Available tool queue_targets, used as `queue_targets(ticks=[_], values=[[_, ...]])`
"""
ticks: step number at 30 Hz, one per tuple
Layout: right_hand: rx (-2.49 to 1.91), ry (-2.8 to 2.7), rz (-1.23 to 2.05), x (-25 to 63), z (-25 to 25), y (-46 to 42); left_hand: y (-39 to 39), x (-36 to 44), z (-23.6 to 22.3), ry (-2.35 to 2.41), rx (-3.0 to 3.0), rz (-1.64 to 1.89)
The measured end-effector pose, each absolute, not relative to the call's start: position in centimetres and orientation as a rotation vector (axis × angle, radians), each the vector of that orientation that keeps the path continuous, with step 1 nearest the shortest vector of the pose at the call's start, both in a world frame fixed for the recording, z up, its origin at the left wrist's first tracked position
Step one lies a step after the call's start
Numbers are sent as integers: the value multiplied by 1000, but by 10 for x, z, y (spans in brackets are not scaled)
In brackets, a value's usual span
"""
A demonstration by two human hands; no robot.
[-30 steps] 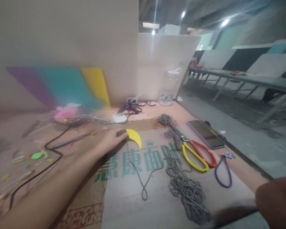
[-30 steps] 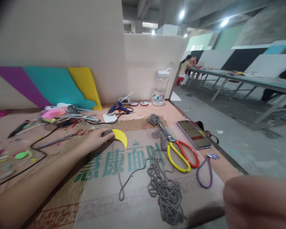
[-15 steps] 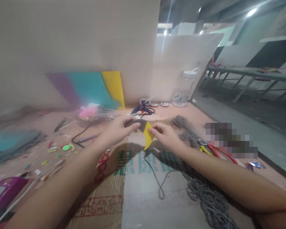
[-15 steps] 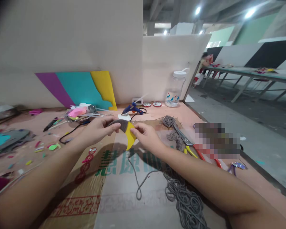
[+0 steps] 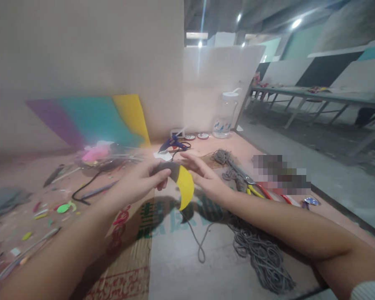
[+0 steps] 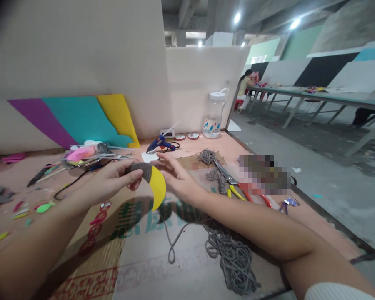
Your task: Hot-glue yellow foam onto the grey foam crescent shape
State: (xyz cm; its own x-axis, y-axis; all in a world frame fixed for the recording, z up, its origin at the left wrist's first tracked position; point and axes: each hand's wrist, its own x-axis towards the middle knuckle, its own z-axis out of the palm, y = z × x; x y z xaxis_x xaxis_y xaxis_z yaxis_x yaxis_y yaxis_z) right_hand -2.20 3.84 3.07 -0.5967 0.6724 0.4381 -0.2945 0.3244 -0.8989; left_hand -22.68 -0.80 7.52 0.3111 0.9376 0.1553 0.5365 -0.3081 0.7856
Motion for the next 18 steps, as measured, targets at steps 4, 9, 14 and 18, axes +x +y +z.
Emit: queue_targets(ticks=[4,9,14,18], values=[[-488,-1769,1477,-22,31,36,-8,-227,77,1327,1930,842],[-576,-1821,1068,-5,66,39,-10,-236,91,1448,1904,956],[-585,-1969,824,16,105,28,-14,-241,101,1484,1879,995],[-485,-2092,843,16,106,16,-20,-238,108,1410,1898,1007]])
